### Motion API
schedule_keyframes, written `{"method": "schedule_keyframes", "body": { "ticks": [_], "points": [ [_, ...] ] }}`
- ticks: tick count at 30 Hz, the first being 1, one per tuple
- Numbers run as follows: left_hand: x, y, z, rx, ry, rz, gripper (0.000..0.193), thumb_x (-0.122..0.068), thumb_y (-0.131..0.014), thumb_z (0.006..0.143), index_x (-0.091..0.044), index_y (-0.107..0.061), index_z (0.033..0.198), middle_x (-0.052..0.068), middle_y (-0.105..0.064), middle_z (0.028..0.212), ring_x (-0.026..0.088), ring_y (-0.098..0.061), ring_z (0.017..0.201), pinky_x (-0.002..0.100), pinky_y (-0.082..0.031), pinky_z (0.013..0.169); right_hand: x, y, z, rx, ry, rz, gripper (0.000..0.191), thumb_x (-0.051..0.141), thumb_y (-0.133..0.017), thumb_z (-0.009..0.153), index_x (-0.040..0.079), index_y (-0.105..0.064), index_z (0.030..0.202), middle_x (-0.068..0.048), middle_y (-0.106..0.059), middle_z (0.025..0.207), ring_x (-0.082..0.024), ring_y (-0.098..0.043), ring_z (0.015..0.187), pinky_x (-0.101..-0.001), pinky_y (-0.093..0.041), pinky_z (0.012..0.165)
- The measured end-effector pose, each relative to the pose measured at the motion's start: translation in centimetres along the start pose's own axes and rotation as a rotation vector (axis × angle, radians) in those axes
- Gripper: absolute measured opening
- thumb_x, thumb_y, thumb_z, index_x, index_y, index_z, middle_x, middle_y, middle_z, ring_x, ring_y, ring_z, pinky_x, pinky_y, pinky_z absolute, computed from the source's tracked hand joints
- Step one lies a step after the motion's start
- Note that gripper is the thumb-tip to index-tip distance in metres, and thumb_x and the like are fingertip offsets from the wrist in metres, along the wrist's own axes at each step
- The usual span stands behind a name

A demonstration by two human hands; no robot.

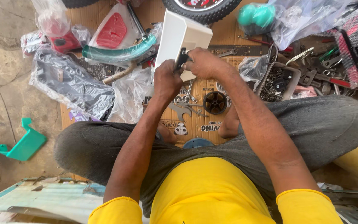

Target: The person unpacks bicycle components from plastic packaging and bubble wrap, including a chainring and a white plastic part. They then use a wrench to tighten a bolt on the chainring and use scissors to cut a strap on the white plastic part.

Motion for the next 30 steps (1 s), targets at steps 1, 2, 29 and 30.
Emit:
{"method": "schedule_keyframes", "body": {
  "ticks": [1,2,29,30],
  "points": [
    [0.1,0.0,-0.1,0.036,0.056,0.002,0.009,-0.005,-0.071,0.087,0.001,-0.064,0.086,0.021,-0.066,0.084,0.041,-0.065,0.080,0.051,-0.049,0.072,-0.1,-0.2,0.3,-0.057,0.075,-0.038,0.033,0.028,-0.068,0.096,-0.003,-0.071,0.106,-0.021,-0.069,0.099,-0.028,-0.066,0.087,-0.0448,-0.053,0.084],
    [0.2,0.0,-0.2,0.075,0.110,0.002,0.012,-0.007,-0.072,0.088,0.001,-0.064,0.085,0.022,-0.066,0.082,0.041,-0.065,0.078,0.051,-0.049,0.072,-0.1,-0.5,0.5,-0.118,0.150,-0.075,0.034,0.027,-0.071,0.095,-0.005,-0.071,0.105,-0.021,-0.068,0.102,-0.028,-0.065,0.090,-0.0454,-0.053,0.086],
    [1.3,-0.4,-0.3,0.181,0.415,-0.082,0.021,-0.012,-0.078,0.080,0.003,-0.072,0.093,0.019,-0.074,0.079,0.028,-0.075,0.074,0.039,-0.057,0.072,-0.7,-1.5,1.1,-0.068,-0.114,0.161,0.033,0.024,-0.068,0.092,-0.002,-0.072,0.112,-0.019,-0.075,0.102,-0.025,-0.074,0.092,-0.0402,-0.059,0.086],
    [1.3,-0.4,-0.3,0.154,0.412,-0.095,0.021,-0.012,-0.079,0.079,0.004,-0.072,0.092,0.018,-0.074,0.079,0.026,-0.075,0.073,0.038,-0.057,0.070,-0.8,-1.6,1.3,-0.063,-0.124,0.158,0.033,0.024,-0.067,0.092,-0.001,-0.072,0.113,-0.019,-0.074,0.104,-0.025,-0.074,0.093,-0.0402,-0.058,0.087]
  ]
}}
Point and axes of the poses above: each hand's wrist, its own z-axis towards the middle knuckle, its own y-axis out of the back of the hand, x = y × z, the point moved 4 cm from there along z, towards the middle knuckle
